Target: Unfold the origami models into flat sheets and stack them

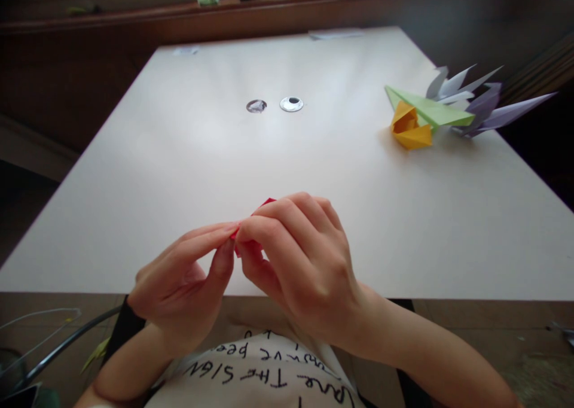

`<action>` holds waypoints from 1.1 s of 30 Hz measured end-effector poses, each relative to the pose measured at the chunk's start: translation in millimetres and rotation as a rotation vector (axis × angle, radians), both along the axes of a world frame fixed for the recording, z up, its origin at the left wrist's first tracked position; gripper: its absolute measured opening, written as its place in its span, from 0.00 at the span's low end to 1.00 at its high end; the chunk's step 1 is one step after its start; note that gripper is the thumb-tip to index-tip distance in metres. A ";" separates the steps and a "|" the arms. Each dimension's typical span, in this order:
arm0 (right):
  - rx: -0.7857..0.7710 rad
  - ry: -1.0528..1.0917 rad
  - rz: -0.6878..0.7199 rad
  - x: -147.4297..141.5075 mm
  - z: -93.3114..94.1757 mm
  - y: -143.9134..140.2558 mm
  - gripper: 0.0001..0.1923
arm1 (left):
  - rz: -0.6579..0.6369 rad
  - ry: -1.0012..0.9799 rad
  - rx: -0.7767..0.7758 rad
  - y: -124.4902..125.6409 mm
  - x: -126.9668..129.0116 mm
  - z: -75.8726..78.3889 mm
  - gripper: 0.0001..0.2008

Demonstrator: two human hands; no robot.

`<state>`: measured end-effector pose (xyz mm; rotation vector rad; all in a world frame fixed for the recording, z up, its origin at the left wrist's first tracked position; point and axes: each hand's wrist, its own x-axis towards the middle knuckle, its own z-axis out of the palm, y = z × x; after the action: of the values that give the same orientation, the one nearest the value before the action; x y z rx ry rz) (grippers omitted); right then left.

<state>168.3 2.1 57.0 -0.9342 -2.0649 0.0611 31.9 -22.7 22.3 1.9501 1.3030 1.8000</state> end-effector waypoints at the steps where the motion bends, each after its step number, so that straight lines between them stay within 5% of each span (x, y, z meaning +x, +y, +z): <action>1: 0.004 0.005 -0.006 -0.4 -0.4 0.0 0.07 | 0.001 -0.015 0.002 0.1 0.6 -0.1 0.15; 7: 0.036 -0.035 -0.005 1.5 -2.5 -1.1 0.06 | 0.042 -0.041 0.054 3.6 0.9 0.1 0.16; 18: 0.214 -0.340 -0.093 3.2 1.9 1.9 0.06 | 0.127 0.356 0.025 11.5 -8.4 3.2 0.11; 33: 0.127 -0.256 -0.052 2.9 4.8 5.1 0.06 | 0.051 0.238 -0.028 11.3 -13.9 4.8 0.09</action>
<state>171.1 7.2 61.9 -0.9564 -2.2469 -0.2265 17.9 -11.4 27.1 2.1889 1.4515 1.5994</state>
